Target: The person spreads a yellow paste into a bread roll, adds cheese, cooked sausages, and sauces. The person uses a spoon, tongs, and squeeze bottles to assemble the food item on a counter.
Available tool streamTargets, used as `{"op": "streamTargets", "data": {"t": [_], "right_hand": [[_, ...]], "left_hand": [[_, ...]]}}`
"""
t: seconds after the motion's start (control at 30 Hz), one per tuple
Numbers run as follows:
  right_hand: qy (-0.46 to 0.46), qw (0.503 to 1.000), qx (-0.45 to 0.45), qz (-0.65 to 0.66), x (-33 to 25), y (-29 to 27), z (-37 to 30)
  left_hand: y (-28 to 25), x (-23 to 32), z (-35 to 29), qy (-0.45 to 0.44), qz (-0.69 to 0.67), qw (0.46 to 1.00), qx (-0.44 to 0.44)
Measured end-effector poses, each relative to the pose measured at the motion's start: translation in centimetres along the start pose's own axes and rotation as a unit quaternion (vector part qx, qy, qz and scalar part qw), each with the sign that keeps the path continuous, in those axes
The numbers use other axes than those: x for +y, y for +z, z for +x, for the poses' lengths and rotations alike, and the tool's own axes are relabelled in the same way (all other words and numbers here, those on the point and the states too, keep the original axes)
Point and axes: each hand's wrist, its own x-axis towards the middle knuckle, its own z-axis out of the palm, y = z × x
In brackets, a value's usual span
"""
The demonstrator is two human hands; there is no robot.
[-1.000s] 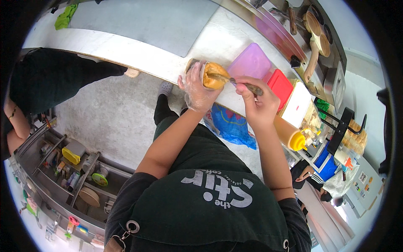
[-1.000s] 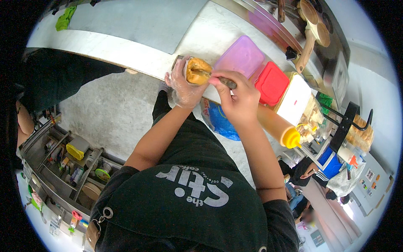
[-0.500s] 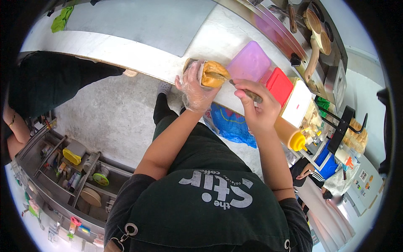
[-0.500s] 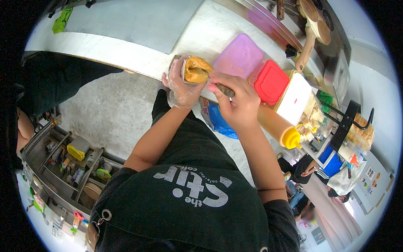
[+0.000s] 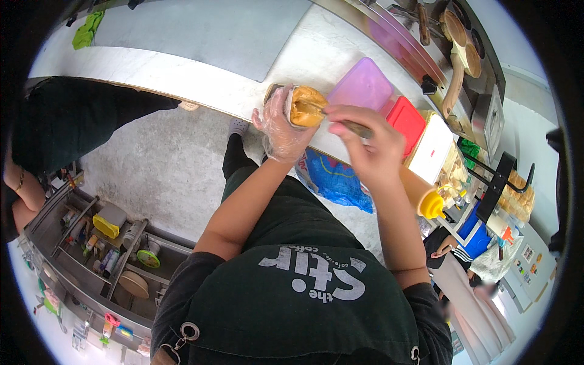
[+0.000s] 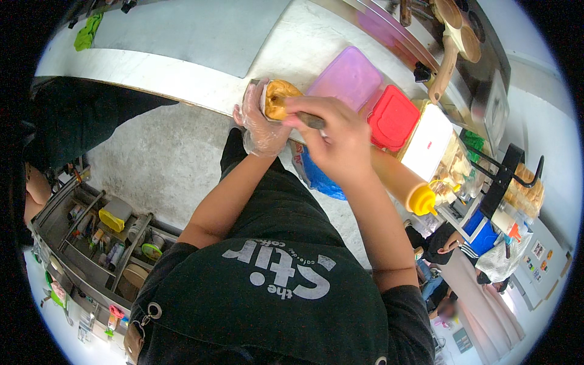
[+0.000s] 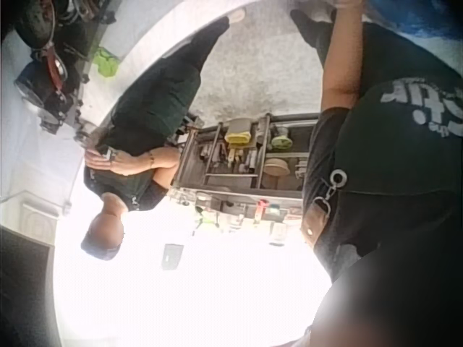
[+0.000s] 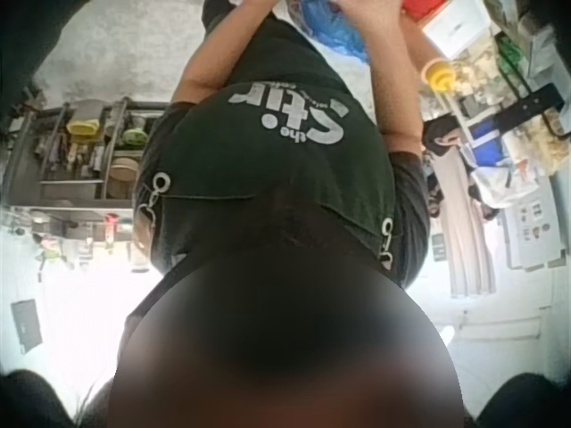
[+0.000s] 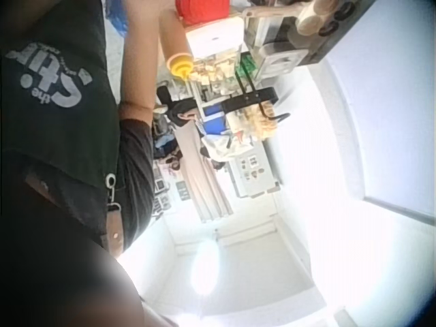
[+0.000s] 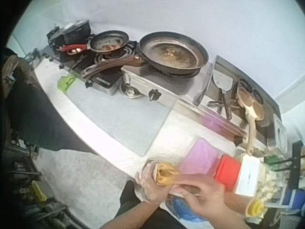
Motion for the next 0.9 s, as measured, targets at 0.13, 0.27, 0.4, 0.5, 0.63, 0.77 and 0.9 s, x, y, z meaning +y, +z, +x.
{"op": "streamTargets", "data": {"t": [0.13, 0.27, 0.4, 0.5, 0.63, 0.77, 0.9], "right_hand": [[0.089, 0.989, -0.08, 0.081, 1.0, 0.0, 0.5], [0.18, 0.955, -0.136, 0.192, 1.1, -1.6, -0.2], [0.2, 0.942, -0.112, 0.246, 1.8, -1.4, -1.4], [0.212, 0.949, -0.069, 0.223, 1.9, -1.0, -1.7], [0.218, 0.961, -0.089, 0.142, 0.9, -0.6, -0.9], [0.236, 0.963, -0.1, 0.086, -0.6, -2.1, -0.2], [0.173, 0.977, -0.101, 0.071, -1.8, -2.7, 0.6]], "left_hand": [[-0.2, -0.3, -0.1, 0.011, 0.009, 1.0, -0.015], [-0.2, 0.4, 0.0, -0.001, 0.004, 1.0, -0.012], [-0.1, 0.7, 0.4, -0.036, 0.01, 0.999, -0.035], [-0.4, 0.8, 0.6, -0.051, 0.033, 0.996, -0.064], [0.2, 0.5, 0.1, 0.012, 0.082, 0.996, -0.019], [-0.1, 0.6, 0.2, 0.001, 0.09, 0.995, -0.033], [0.4, 0.1, -0.1, -0.02, 0.022, 1.0, 0.005]]}}
